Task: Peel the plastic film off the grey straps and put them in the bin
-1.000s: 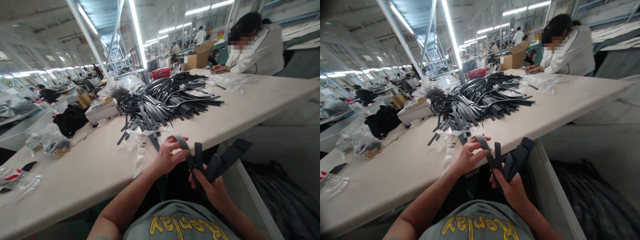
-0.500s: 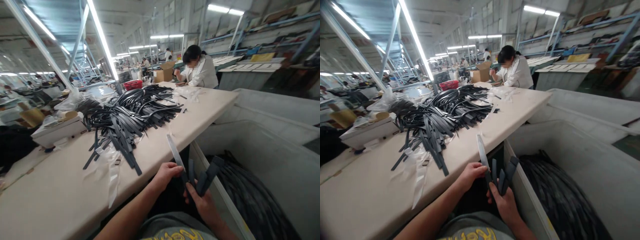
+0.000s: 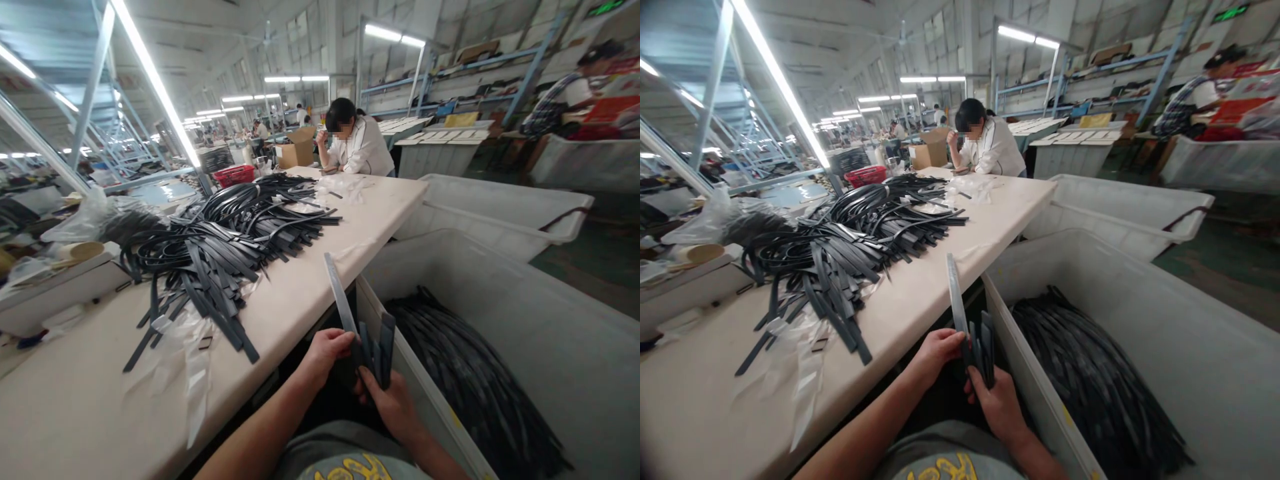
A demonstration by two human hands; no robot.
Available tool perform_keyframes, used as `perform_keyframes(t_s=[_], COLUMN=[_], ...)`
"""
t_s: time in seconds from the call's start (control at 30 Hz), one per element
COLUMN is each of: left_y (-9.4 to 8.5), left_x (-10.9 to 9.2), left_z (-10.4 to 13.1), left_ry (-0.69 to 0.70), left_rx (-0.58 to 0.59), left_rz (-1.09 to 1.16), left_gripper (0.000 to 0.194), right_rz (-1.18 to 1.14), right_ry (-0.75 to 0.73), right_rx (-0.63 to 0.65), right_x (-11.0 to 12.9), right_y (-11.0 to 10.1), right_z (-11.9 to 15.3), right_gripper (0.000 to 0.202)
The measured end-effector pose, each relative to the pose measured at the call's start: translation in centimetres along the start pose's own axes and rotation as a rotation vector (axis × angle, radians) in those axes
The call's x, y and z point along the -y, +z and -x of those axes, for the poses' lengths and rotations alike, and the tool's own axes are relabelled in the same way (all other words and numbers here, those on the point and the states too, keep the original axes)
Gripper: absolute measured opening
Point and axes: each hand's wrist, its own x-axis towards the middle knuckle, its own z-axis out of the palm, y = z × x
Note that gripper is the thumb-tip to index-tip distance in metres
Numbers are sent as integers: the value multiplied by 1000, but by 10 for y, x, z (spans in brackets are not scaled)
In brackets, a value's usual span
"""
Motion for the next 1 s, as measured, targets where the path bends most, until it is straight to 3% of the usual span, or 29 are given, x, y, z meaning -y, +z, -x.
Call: perform_keyframes(t_s=[0.13, 0.33, 0.5, 0.7, 0.87, 1.0], left_y=[11, 17, 23, 17, 16, 13], left_x=[-4, -16, -10, -14, -2, -17], left_z=[-1, -6, -10, -26, -27, -32], left_ry=[-2, 43, 2, 68, 19, 95], left_rx=[34, 3, 143, 10, 214, 76], left_rz=[-8, -14, -35, -121, -108, -69], left_gripper=[45, 44, 46, 47, 46, 44], right_rz=[-41, -114, -56, -136, -87, -139], right_ry=[-25, -29, -85, -33, -87, -53], right_rx=[-77, -60, -176, -95, -170, -106], right_x=[6, 0, 6, 0, 8, 4], right_y=[1, 3, -7, 3, -6, 3], right_z=[-11, -8, -23, -21, -36, -31], right_gripper=[47, 44, 47, 46, 50, 49])
